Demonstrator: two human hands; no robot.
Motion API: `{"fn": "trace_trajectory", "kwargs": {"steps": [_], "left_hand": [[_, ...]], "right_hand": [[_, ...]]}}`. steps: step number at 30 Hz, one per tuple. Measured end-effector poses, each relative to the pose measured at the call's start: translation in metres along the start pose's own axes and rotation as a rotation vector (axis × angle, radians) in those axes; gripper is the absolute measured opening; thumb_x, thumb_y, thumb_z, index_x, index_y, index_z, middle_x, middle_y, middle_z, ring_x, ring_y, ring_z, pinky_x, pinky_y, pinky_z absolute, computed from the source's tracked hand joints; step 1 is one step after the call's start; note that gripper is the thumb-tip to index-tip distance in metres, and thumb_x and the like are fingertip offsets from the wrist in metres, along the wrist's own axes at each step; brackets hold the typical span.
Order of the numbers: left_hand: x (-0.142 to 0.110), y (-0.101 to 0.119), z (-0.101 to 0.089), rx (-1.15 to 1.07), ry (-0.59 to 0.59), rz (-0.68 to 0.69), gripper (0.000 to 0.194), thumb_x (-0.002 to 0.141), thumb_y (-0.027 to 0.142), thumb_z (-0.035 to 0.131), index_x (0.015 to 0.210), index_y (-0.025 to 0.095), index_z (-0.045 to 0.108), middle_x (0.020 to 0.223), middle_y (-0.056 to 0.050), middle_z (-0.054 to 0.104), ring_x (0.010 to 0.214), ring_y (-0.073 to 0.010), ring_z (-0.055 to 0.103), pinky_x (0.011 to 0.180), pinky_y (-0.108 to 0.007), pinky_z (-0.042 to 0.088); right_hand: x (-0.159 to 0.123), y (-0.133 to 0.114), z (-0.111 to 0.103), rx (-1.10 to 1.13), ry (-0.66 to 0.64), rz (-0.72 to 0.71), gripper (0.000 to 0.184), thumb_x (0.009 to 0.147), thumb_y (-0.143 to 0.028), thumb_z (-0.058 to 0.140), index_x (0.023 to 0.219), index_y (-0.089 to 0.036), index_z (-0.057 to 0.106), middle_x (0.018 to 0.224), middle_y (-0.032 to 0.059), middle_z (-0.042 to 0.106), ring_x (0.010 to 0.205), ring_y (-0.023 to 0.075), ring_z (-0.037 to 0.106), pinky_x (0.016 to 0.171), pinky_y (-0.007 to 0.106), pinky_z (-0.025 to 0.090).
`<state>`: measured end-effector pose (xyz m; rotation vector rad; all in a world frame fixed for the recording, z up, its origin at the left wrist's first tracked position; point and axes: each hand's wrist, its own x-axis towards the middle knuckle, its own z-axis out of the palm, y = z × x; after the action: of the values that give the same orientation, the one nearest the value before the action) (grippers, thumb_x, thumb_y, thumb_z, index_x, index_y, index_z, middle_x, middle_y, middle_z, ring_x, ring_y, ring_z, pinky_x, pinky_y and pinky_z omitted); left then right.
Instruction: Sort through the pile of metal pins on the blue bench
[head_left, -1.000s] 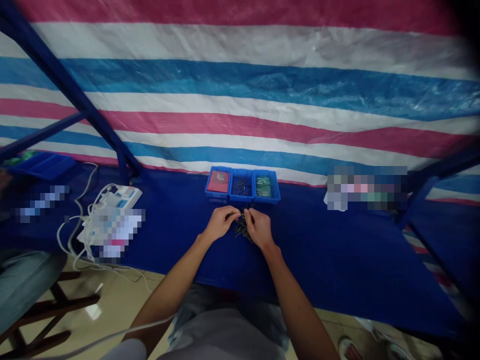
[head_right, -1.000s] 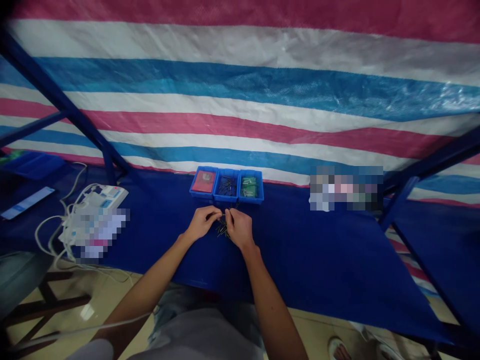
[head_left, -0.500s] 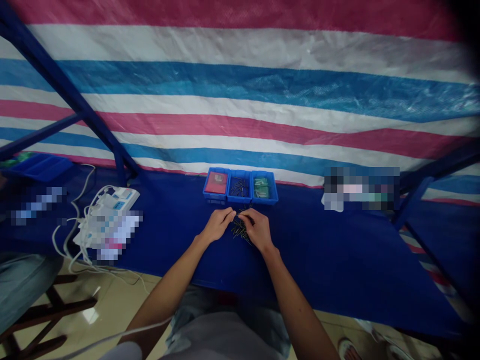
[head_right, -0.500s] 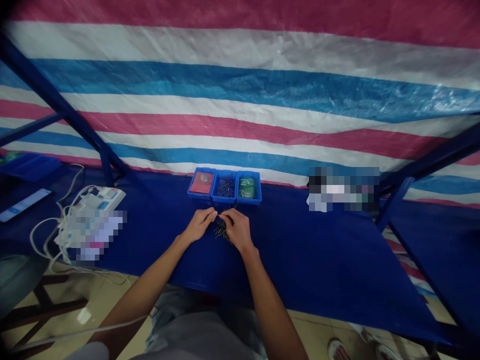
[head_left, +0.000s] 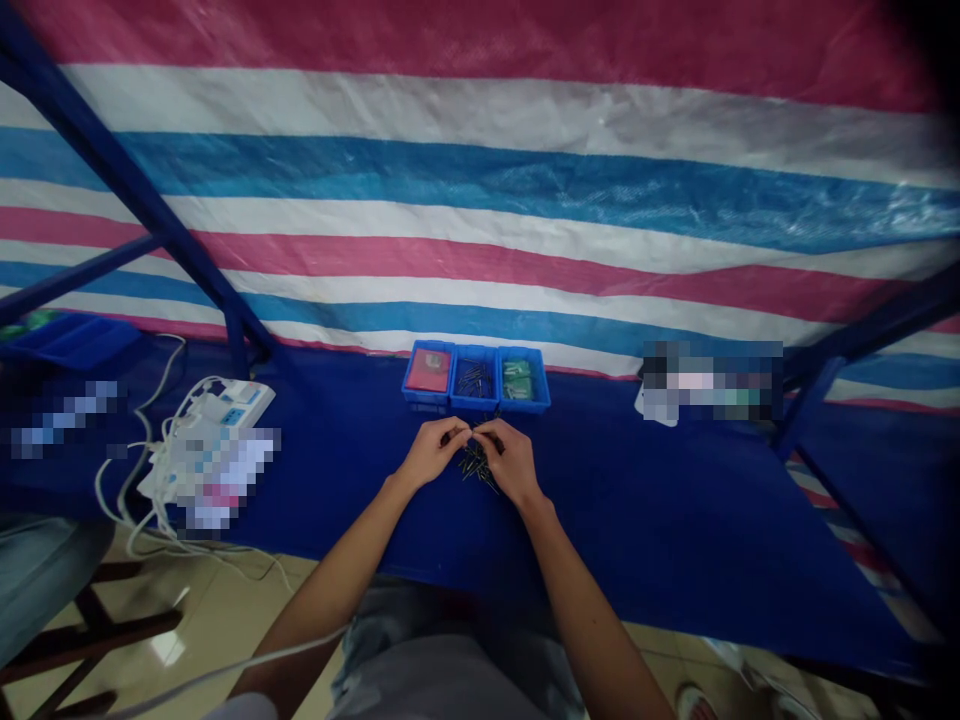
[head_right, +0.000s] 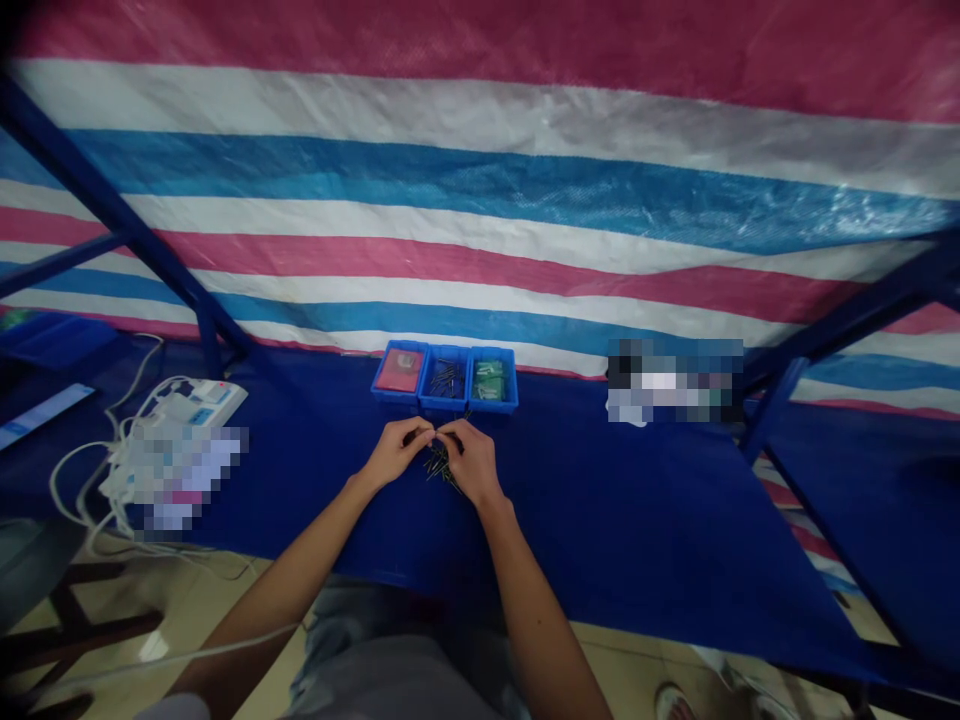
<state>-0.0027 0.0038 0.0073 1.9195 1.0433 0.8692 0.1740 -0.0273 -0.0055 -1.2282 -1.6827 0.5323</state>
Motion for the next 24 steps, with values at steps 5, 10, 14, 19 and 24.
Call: {"fn": "trace_trajectory", "kwargs": {"steps": [5,10,14,19,24], "left_hand": [[0.0004,-0.0012,0.0005,0.018,0.009,0.040,0.036,0.097,0.043,0.050,0.087,0.014,0.069,0.078,-0.003,0.067,0.067,-0.0133,0.054,0.064,-0.023,0.039],[0.0010,-0.0063,0.0030,-0.002,0.052,0.083,0.031,0.096,0.039,0.053,0.085,0.015,0.069,0.081,-0.004,0.068,0.073,-0.0147,0.059,0.070,-0.024,0.043],[0.0015,-0.0072,0.0036,-0.001,0.059,0.082,0.030,0.096,0.039,0.054,0.085,0.015,0.069,0.079,-0.004,0.068,0.071,-0.0146,0.059,0.069,-0.024,0.043],[0.0003,-0.0044,0.0019,0.008,0.024,0.053,0.033,0.096,0.042,0.053,0.082,0.014,0.066,0.073,-0.002,0.065,0.066,-0.0132,0.055,0.063,-0.023,0.038],[0.0002,-0.0055,0.0008,-0.008,-0.014,0.047,0.037,0.098,0.042,0.048,0.078,0.014,0.062,0.071,0.000,0.061,0.066,-0.0127,0.053,0.065,-0.023,0.038]], "right_hand": [[0.0002,0.0008,-0.0012,-0.065,-0.027,-0.031,0.020,0.099,-0.028,0.050,0.088,-0.023,0.067,0.083,0.0035,0.068,0.077,0.0184,0.064,0.071,0.029,0.048],[0.0004,0.0001,-0.0012,-0.179,-0.025,-0.067,0.026,0.101,-0.030,0.047,0.084,-0.022,0.064,0.078,0.0043,0.064,0.077,0.0192,0.061,0.072,0.030,0.046],[0.0007,0.0005,-0.0018,-0.208,-0.020,-0.079,0.028,0.102,-0.032,0.045,0.082,-0.023,0.063,0.076,0.0045,0.063,0.076,0.0193,0.060,0.071,0.030,0.046],[0.0012,0.0032,-0.0027,-0.148,-0.002,-0.084,0.022,0.099,-0.027,0.052,0.085,-0.023,0.068,0.083,0.0047,0.068,0.080,0.0194,0.062,0.076,0.031,0.048],[0.0007,0.0048,-0.0008,-0.091,0.000,-0.084,0.018,0.096,-0.024,0.057,0.086,-0.024,0.071,0.085,0.0039,0.071,0.082,0.0188,0.064,0.080,0.031,0.050]]}}
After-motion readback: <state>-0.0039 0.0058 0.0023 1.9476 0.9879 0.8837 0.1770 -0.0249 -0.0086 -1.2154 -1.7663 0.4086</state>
